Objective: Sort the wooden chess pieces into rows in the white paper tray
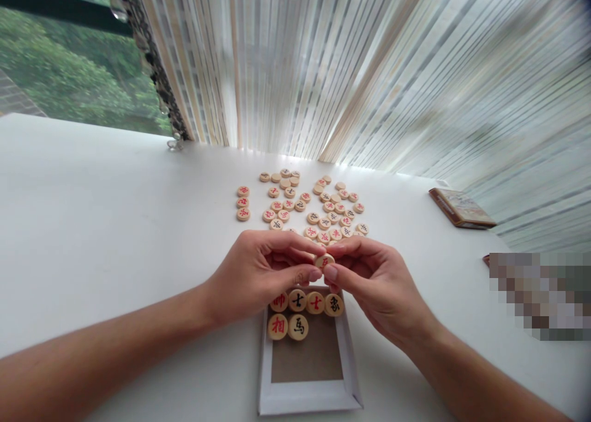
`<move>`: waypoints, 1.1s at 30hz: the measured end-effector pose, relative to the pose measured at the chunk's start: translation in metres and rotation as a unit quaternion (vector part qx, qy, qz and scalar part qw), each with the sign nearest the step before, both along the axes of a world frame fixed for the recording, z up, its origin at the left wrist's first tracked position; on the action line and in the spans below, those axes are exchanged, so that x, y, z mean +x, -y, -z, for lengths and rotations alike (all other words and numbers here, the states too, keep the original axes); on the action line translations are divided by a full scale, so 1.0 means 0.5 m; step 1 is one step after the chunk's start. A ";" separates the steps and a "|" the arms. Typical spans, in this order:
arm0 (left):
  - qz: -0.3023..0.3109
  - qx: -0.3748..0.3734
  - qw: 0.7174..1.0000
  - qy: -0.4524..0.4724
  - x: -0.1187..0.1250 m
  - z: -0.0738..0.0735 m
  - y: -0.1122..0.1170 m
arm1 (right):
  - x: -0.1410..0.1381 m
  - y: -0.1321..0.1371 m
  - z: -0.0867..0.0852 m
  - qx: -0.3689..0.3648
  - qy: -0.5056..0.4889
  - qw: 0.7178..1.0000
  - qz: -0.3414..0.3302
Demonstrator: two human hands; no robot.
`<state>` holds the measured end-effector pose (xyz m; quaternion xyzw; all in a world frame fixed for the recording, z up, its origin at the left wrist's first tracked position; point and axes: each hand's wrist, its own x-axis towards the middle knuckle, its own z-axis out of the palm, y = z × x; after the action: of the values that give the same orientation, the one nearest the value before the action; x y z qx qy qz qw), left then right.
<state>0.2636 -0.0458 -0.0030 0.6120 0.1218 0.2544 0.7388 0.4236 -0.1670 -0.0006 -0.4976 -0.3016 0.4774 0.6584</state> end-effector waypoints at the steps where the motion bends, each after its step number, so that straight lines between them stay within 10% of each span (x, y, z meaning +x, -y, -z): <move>1: 0.002 -0.001 1.000 0.004 0.000 0.000 0.000 | 0.001 -0.001 0.001 0.003 0.002 1.000 -0.001; 33: 0.012 -0.047 0.999 0.000 0.002 0.002 -0.010 | 0.004 0.001 0.012 0.082 0.083 0.993 -0.004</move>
<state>0.2644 -0.0410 -0.0041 0.5778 0.1259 0.2396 0.7700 0.4258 -0.1675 -0.0064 -0.4783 -0.3955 0.4111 0.6677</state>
